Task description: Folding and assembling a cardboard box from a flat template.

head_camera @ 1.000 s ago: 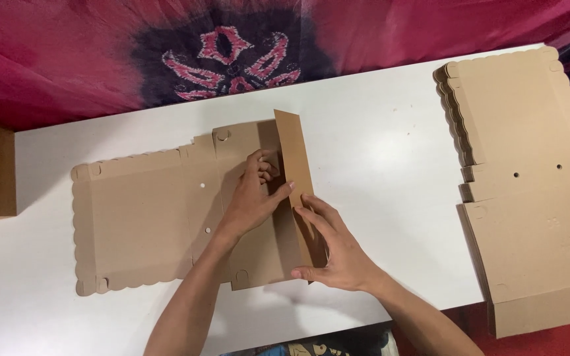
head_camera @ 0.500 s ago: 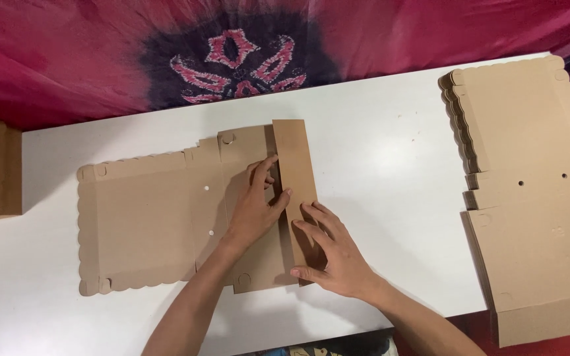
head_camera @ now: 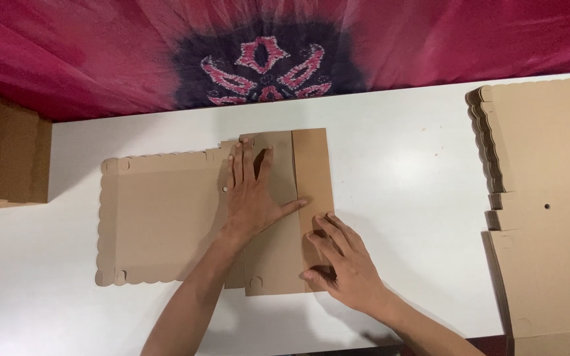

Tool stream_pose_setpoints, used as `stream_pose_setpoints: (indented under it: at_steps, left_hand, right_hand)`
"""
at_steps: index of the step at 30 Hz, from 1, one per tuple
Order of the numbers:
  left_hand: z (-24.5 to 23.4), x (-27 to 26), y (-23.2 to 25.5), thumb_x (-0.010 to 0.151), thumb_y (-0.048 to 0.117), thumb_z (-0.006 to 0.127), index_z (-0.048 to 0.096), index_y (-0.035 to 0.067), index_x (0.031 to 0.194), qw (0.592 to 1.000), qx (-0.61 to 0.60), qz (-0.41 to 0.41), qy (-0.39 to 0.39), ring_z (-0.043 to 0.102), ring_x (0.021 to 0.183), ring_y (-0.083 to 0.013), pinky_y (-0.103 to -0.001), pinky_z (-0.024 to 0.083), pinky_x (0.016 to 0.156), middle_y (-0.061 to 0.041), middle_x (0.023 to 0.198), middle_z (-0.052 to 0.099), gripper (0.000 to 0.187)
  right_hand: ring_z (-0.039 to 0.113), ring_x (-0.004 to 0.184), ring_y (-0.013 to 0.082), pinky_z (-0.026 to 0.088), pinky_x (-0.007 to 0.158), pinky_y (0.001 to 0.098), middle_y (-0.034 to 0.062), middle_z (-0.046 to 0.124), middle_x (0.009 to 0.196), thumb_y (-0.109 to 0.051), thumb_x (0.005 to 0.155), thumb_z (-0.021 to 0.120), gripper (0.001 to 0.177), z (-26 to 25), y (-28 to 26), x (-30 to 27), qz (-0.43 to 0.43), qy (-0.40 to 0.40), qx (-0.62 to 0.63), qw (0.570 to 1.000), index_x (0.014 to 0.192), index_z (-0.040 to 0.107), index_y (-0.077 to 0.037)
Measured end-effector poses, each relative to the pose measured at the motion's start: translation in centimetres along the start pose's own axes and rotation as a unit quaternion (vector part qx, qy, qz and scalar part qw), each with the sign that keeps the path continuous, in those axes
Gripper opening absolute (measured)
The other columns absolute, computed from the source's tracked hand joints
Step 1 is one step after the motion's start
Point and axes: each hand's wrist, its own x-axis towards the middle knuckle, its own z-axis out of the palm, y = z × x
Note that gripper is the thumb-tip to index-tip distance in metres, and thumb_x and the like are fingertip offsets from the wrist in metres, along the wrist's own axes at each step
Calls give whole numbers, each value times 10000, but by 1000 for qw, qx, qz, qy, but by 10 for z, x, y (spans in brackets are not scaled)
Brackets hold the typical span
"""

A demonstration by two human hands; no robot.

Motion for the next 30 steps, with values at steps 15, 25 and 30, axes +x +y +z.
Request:
stream_pose_setpoints:
  at_steps: [15,25,30]
  left_hand:
    - [-3,-1,-3,778,953,342,488,194,1504,987,137,69,41,269,1490,-422,-491,177,1235,-303,1564,341,1061]
    - [-38,9,13,790,942,369,196,185,1624,973,64,-9,-220,-33,1537,-438,-520,-90,1223,-314,1647,46,1140]
    - [-41,3,20,787,946,352,178,181,1625,969,65,0,-240,-33,1534,-446,-532,-88,1218,-323,1640,47,1148]
  right_hand:
    - [340,1501,291,252,1244,475,116,343,1616,-541,961,555,758,1,11,4,8,-12,-115,993,1513,375,-54]
    - [248,1509,243,129,1238,455,85,284,1641,-561,1044,282,680,-12,21,24,102,-157,-189,964,1560,316,-121]
    - [262,1508,228,148,1237,444,63,303,1643,-398,1082,250,551,-18,30,37,109,-134,-191,966,1559,338,-136]
